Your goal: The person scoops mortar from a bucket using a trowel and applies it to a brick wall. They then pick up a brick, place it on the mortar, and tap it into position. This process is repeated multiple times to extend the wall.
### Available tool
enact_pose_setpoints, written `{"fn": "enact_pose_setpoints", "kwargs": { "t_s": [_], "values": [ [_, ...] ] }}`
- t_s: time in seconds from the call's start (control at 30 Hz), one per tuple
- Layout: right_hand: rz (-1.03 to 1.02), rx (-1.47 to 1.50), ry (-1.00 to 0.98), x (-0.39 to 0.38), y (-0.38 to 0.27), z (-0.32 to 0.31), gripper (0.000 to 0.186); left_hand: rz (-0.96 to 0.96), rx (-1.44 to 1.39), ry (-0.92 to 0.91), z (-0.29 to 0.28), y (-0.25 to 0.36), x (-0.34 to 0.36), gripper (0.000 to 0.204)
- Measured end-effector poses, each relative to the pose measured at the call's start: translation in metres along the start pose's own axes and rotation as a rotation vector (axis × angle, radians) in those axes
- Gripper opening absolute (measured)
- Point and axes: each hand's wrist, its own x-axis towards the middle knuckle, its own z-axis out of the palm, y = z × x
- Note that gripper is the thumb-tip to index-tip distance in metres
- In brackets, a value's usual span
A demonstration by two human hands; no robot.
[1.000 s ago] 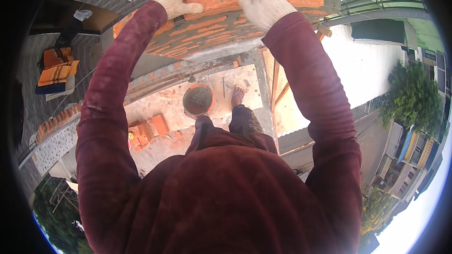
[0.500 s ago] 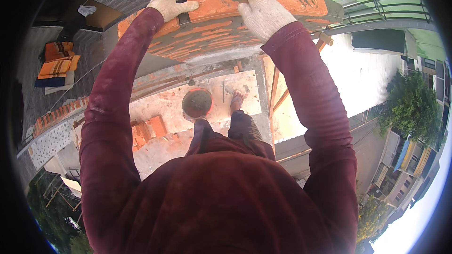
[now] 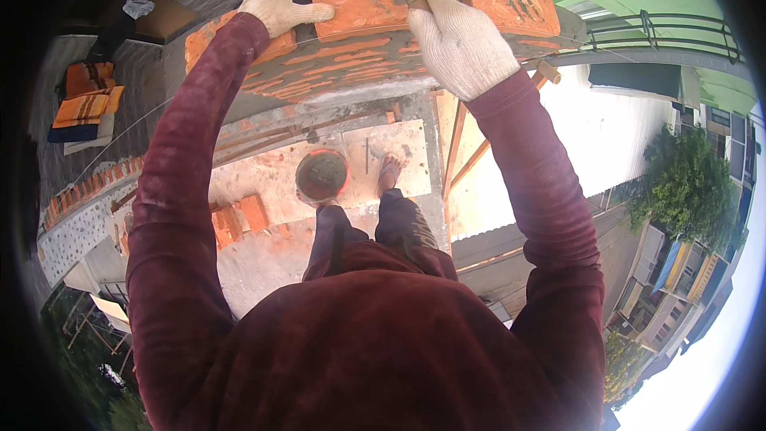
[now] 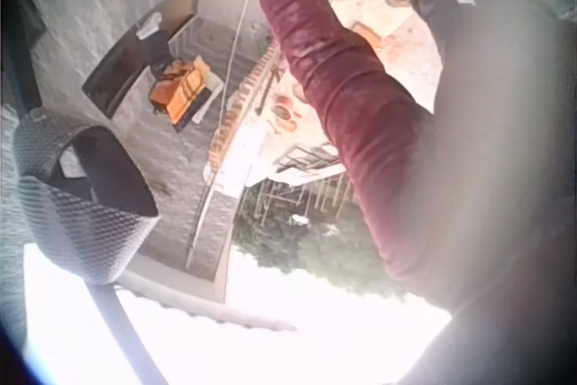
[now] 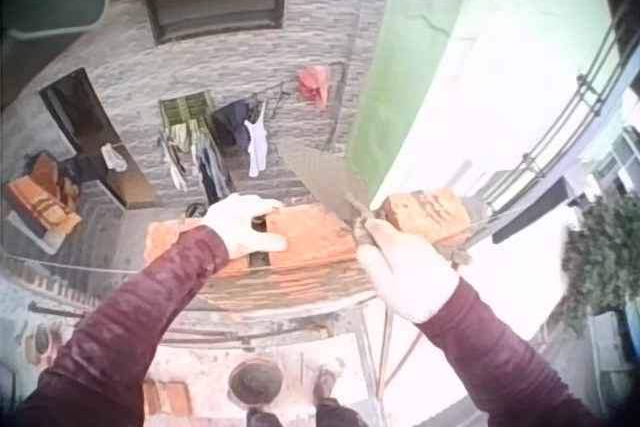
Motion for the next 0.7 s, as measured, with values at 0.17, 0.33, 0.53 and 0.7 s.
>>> {"fn": "enact_pose_setpoints", "kwargs": {
  "t_s": [0.17,0.33,0.53,0.7],
  "values": [
    [-0.1,-0.132,-0.103,-0.007,-0.003,0.009,0.027,0.004,-0.03,-0.029,0.005,-0.007,0.002,0.08],
    [0.038,-0.242,-0.141,-0.02,-0.03,0.028,0.034,0.03,-0.075,-0.049,-0.001,-0.005,0.005,0.081],
    [0.101,-0.094,0.07,-0.028,-0.054,0.034,0.039,-0.044,-0.085,-0.096,-0.012,0.008,0.004,0.08],
    [0.169,-0.117,0.024,-0.018,-0.035,0.036,0.035,-0.039,-0.106,-0.145,-0.016,0.008,0.007,0.08]
  ]
}}
